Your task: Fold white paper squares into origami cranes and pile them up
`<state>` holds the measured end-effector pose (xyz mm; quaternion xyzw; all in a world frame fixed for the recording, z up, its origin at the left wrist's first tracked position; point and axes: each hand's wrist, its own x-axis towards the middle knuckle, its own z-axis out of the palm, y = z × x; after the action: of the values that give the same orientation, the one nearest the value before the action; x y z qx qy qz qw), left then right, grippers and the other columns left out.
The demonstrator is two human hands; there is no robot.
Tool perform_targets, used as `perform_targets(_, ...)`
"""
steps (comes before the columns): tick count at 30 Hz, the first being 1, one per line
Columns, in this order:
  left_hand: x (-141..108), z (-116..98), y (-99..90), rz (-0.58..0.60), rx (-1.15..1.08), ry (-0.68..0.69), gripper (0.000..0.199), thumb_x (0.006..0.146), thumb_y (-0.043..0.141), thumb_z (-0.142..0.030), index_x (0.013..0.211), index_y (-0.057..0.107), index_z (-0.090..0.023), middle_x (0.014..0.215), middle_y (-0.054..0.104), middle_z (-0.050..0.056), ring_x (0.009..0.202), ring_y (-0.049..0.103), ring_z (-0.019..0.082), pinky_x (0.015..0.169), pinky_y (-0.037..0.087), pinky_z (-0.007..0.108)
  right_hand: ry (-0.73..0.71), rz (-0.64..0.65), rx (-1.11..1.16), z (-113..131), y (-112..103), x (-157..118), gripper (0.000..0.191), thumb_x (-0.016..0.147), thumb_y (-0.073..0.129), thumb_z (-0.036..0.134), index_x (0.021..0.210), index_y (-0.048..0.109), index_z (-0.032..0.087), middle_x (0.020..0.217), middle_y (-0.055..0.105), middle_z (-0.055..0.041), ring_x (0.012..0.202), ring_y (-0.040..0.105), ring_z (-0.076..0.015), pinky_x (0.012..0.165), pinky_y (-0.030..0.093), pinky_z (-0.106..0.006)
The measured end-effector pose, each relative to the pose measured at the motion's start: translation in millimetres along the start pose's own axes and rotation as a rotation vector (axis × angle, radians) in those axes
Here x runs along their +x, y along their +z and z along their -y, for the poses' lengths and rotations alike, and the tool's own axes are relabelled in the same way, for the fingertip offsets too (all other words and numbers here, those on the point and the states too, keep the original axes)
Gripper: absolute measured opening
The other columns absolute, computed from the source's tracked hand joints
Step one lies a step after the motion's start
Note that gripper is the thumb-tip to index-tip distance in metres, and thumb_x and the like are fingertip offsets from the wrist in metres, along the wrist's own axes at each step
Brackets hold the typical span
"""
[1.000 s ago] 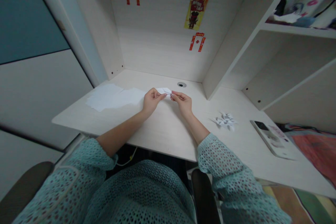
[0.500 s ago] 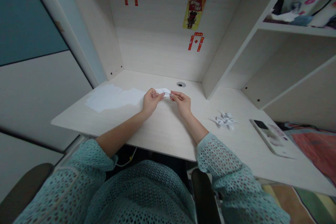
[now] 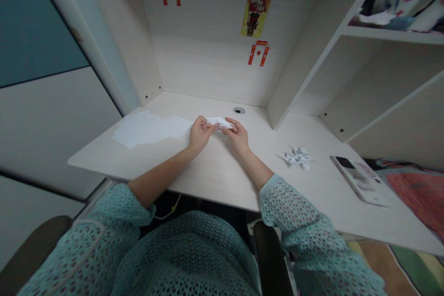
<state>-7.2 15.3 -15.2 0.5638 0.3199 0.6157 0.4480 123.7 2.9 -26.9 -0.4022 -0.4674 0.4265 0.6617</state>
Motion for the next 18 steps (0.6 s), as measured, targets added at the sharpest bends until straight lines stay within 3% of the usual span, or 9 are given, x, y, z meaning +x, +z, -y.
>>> perform_targets(6,-0.2,-2.3,0.1,0.029,-0.035,0.000,0.044,0.065,0.071,-0.032,0.072,0.028,-0.023,0.057,0.054,-0.007,0.060,0.060,0.012,0.059,0.043,0.022,-0.002,0.007,-0.013,3.7,-0.9,-0.9,0.050,0.056,0.076,0.038,0.100,0.062,0.019,0.078,0.070,-0.0024,0.069,0.062,-0.0146,0.069,0.048,-0.029)
perform_targets(12,-0.8,-4.2,1.2,0.018,-0.024,-0.011,0.046,0.063,0.072,-0.031,0.071,0.027,-0.023,0.056,0.053,-0.008,0.058,0.058,0.011,0.057,0.041,0.021,-0.005,0.043,-0.029,7.4,-2.0,0.0,0.050,0.055,0.076,0.037,0.100,0.063,0.019,0.061,0.063,0.0037,0.057,0.057,-0.0108,0.062,0.046,-0.026)
perform_targets(18,3.1,-0.4,-2.0,-0.052,-0.021,-0.051,0.047,0.061,0.073,-0.030,0.071,0.027,-0.023,0.054,0.048,-0.009,0.056,0.056,0.010,0.057,0.042,0.021,0.041,0.076,0.023,3.1,-3.0,2.4,0.055,0.057,0.076,0.038,0.107,0.063,0.020,0.067,0.067,0.0018,0.063,0.060,-0.0119,0.072,0.050,-0.029)
